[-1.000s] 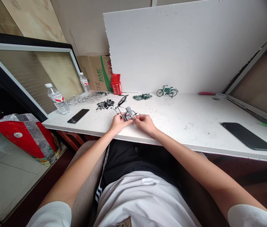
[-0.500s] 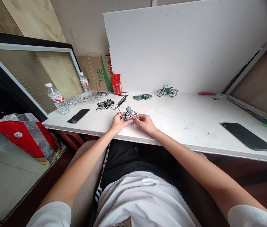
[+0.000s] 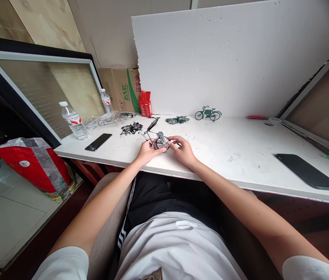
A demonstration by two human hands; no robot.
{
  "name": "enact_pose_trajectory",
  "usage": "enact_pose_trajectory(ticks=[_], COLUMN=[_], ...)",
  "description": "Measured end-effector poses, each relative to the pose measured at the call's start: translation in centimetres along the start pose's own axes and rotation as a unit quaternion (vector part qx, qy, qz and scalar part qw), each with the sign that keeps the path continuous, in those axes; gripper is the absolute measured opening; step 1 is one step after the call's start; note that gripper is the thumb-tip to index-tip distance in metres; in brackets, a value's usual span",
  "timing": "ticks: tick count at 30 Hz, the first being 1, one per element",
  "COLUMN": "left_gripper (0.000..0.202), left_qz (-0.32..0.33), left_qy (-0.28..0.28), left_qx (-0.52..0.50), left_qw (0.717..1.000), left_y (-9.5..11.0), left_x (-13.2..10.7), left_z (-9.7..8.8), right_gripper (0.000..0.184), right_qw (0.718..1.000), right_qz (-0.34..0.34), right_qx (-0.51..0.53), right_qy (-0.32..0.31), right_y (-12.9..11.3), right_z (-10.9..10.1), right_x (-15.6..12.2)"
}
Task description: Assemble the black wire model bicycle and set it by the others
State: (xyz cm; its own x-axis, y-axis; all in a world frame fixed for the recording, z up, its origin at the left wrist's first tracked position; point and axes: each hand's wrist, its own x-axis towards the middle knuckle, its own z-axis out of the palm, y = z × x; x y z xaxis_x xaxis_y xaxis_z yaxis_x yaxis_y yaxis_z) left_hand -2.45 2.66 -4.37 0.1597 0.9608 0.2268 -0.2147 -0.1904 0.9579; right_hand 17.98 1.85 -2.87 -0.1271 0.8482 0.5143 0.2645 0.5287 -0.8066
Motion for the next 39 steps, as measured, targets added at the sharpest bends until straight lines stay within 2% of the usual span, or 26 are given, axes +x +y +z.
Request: enact_pose_trajectory(ticks=[12, 20, 30, 33, 37, 39], left_gripper=[0.065, 0.066, 0.063, 0.066, 0.064, 0.062], left_qz=[-0.005, -0.004, 0.003, 0.0, 0.007, 0.013], left_qy=[-0.009, -0.013, -0.003, 0.003, 0.013, 0.023], left_qx=[-0.018, -0.007, 0.002, -0.007, 0.003, 0.007], left_qw=[1.0, 1.0, 1.0, 1.0, 1.0, 1.0], left_y=[0.3, 0.0, -0.2, -0.3, -0.2, -0.1], left_x=[-0.2, -0.1, 0.0, 0.0, 0.0, 0.0], left_z=[0.1, -0.2, -0.3, -0.3, -0.2, -0.1], right_gripper=[0.035, 0.024, 0.028, 0.036, 0.041, 0.037], right_qw=[1.0, 1.0, 0.999, 0.999, 1.0, 0.998], right_qz=[0.006, 0.005, 0.005, -0.004, 0.004, 0.013], right_qx=[-0.01, 0.004, -0.015, -0.02, -0.021, -0.058], right_qy=[-0.023, -0.024, -0.041, -0.043, 0.02, 0.005], right_y=[-0.1, -0.1, -0.4, -1.0, -1.4, -0.8], right_z=[0.3, 0.4, 0.3, -1.2, -5.2, -7.3], right_x=[-0.4, -0.4, -0.3, 0.8, 2.8, 3.6])
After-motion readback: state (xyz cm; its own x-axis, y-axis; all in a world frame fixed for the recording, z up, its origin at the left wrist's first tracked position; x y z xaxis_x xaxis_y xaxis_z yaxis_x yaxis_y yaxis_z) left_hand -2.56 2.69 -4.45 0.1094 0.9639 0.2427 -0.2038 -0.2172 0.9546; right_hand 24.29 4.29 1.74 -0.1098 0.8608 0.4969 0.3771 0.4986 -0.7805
